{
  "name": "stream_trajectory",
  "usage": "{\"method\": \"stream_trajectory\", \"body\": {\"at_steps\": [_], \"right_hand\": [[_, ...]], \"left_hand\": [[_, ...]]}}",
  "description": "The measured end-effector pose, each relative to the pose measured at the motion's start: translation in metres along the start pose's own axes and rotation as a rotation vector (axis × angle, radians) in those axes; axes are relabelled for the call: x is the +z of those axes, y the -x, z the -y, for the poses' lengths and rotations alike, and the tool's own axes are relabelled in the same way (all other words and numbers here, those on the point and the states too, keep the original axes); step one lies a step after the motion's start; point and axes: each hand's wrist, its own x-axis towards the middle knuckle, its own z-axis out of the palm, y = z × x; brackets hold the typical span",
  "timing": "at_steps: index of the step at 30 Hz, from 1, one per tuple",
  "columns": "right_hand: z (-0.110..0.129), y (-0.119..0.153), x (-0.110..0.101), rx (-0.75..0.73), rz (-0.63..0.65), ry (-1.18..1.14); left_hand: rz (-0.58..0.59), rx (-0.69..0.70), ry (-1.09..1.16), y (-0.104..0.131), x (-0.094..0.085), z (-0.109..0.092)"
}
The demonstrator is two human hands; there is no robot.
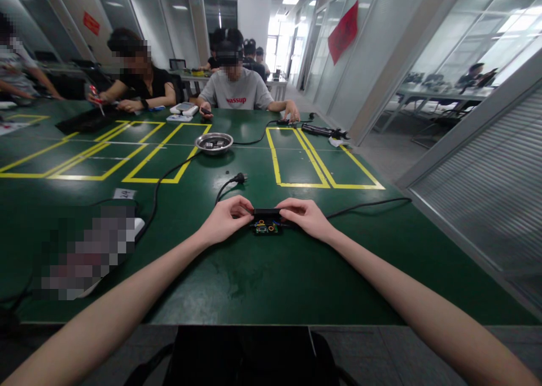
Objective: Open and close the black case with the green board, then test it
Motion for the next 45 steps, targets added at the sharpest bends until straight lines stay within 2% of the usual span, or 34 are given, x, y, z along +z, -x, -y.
{"method": "stream_trajectory", "body": {"at_steps": [13,19,26,36,40,45], "right_hand": [[0.010,0.005,0.000,-0.188,0.089,0.089],[0.014,0.006,0.001,-0.164,0.137,0.140],[0.015,0.007,0.001,-0.234,0.149,0.207],[0.018,0.009,0.000,-0.185,0.175,0.358],[0.019,0.009,0.001,-0.213,0.178,0.384],[0.020,0.010,0.003,-0.266,0.174,0.409]], "left_hand": [[0.024,0.006,-0.082,0.004,-0.002,-0.013],[0.022,0.041,-0.149,0.005,0.000,-0.013],[0.049,0.071,-0.294,0.007,0.001,-0.016],[0.054,0.122,-0.426,0.008,0.004,-0.016],[0.044,0.115,-0.537,0.007,0.009,-0.012],[0.053,0.196,-0.737,0.008,0.014,-0.011]]}}
